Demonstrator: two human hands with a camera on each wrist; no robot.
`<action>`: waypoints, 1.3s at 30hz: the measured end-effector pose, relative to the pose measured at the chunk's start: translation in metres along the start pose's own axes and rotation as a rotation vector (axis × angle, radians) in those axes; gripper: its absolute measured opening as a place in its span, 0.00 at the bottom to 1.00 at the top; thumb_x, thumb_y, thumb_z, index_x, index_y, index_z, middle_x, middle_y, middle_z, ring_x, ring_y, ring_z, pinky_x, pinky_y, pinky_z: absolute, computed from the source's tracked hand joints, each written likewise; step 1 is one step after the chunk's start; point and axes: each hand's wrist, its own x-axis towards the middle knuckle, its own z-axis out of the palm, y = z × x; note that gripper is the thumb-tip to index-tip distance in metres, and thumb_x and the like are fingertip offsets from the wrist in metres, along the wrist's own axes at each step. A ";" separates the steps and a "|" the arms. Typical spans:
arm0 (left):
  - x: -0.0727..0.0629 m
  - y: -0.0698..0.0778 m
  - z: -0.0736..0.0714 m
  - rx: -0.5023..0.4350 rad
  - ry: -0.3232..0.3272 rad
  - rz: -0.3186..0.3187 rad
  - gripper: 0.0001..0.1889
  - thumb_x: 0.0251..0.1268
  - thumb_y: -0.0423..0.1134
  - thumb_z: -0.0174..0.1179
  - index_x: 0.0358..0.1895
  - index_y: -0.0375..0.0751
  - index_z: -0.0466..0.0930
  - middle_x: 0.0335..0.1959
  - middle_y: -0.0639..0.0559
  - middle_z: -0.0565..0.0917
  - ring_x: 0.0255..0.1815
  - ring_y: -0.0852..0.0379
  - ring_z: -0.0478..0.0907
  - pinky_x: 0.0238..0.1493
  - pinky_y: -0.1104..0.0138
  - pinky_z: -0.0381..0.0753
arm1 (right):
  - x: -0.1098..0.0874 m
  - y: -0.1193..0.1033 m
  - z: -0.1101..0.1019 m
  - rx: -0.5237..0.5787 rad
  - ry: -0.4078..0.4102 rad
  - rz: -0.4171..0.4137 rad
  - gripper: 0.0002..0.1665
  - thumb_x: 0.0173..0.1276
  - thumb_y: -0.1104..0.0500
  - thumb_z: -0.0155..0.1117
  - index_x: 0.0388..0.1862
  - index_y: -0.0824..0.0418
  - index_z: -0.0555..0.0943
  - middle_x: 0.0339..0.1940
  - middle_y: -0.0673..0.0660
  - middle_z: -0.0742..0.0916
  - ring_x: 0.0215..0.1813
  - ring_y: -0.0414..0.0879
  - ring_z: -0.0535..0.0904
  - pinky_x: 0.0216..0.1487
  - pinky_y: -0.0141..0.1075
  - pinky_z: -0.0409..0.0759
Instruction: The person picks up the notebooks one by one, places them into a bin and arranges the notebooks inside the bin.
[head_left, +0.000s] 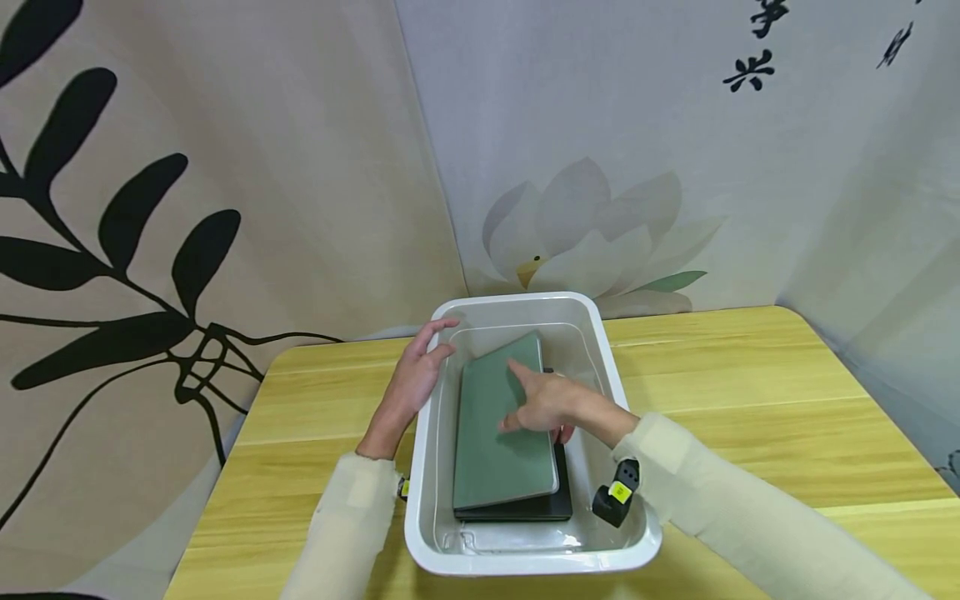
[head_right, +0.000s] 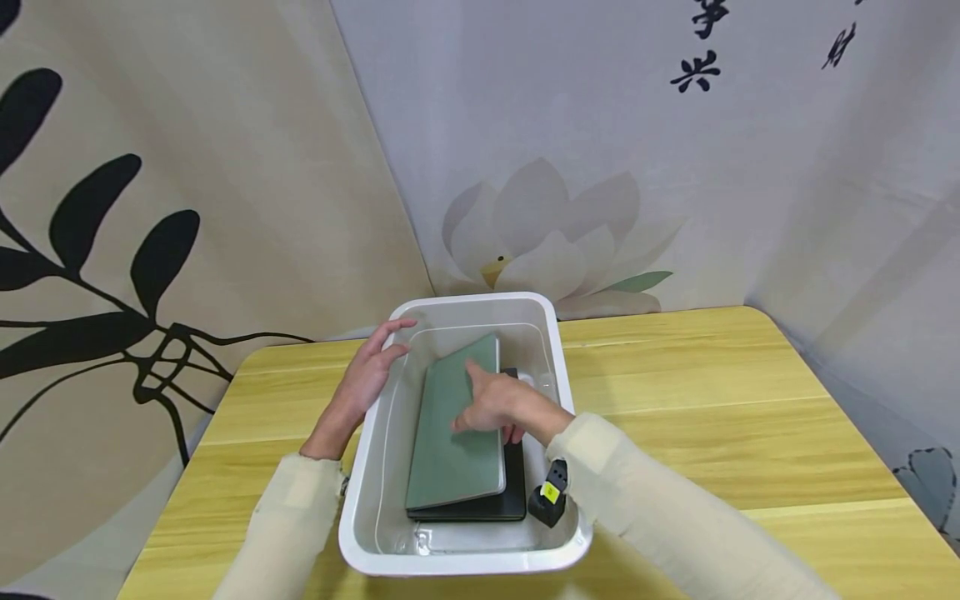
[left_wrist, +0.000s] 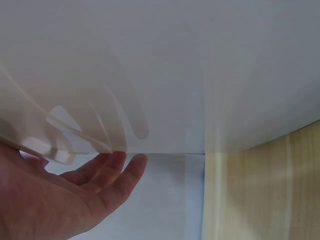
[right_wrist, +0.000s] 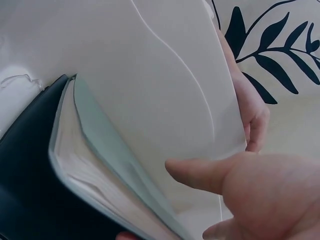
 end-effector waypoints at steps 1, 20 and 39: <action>0.000 0.000 0.000 0.000 -0.001 0.000 0.21 0.74 0.42 0.48 0.67 0.51 0.71 0.74 0.52 0.64 0.68 0.47 0.64 0.64 0.46 0.67 | 0.000 0.000 0.000 -0.009 -0.001 0.000 0.59 0.64 0.48 0.71 0.83 0.49 0.44 0.69 0.69 0.72 0.22 0.49 0.80 0.20 0.39 0.80; 0.000 -0.001 -0.001 -0.008 -0.021 -0.001 0.21 0.75 0.44 0.47 0.68 0.54 0.70 0.76 0.54 0.61 0.73 0.47 0.60 0.68 0.43 0.62 | -0.003 0.001 0.000 -0.144 -0.049 0.011 0.63 0.63 0.45 0.72 0.83 0.52 0.39 0.75 0.66 0.68 0.20 0.46 0.80 0.22 0.36 0.76; 0.001 -0.003 -0.001 -0.008 -0.028 0.003 0.20 0.76 0.44 0.46 0.68 0.55 0.70 0.77 0.55 0.60 0.77 0.50 0.54 0.72 0.42 0.55 | -0.001 0.002 -0.001 -0.188 -0.051 0.069 0.61 0.65 0.44 0.69 0.82 0.54 0.40 0.75 0.69 0.66 0.23 0.50 0.84 0.29 0.38 0.82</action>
